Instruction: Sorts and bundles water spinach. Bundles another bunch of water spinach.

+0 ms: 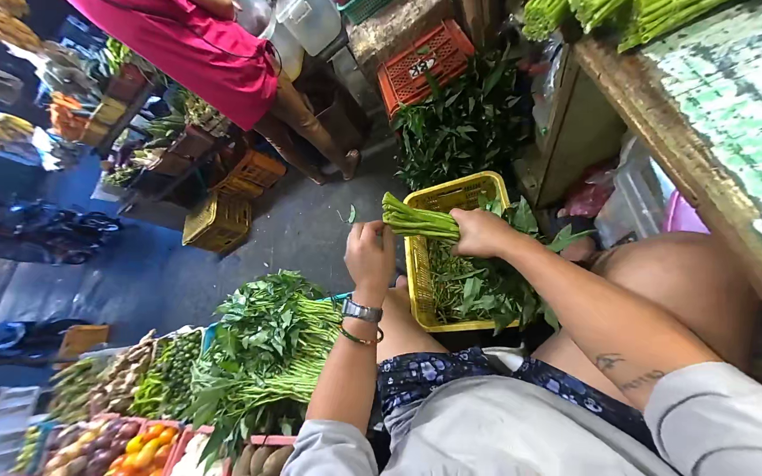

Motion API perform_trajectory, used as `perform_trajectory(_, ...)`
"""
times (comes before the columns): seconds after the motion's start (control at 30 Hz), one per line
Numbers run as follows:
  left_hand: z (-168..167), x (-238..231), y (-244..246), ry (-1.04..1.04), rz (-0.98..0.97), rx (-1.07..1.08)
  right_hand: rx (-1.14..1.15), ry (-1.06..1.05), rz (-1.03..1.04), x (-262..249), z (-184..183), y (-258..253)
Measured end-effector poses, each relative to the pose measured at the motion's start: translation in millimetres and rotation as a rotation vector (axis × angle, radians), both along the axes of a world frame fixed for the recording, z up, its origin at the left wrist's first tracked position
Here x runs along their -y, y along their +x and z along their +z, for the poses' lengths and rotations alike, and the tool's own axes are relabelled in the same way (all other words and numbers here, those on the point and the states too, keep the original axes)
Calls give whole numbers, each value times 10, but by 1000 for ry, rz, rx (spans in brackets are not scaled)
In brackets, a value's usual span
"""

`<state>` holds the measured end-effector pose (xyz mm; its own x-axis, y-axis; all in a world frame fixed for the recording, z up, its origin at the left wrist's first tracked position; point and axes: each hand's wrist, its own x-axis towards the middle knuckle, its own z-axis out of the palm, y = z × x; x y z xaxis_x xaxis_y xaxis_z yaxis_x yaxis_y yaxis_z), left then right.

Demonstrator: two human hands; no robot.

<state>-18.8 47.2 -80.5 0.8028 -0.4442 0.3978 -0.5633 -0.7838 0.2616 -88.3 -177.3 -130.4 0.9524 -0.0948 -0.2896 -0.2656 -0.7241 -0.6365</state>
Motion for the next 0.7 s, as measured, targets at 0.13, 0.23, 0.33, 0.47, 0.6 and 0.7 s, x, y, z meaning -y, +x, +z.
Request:
perform_trajectory(0.13, 302, -109, 150, -149, 74, -135, -28, 10, -78, 79, -30, -73)
perform_trajectory(0.23, 667, 61, 127, -367, 3, -127, 9, 85, -139, 68, -7, -51)
perform_trajectory(0.33, 1040, 333, 157, -315, -14, -9, 54, 221, -171, 28, -11, -63)
perform_trajectory(0.47, 1061, 206, 531, -275, 167, -48, 151, 449, -338, 128, 151, -181)
perform_trajectory(0.6, 1109, -40, 785, -570, 224, 86, 148, 449, -426, 231, 154, -146)
perform_trajectory(0.7, 1370, 384, 451, -605, 10, 38, 153, 439, -402, 185, 99, -57)
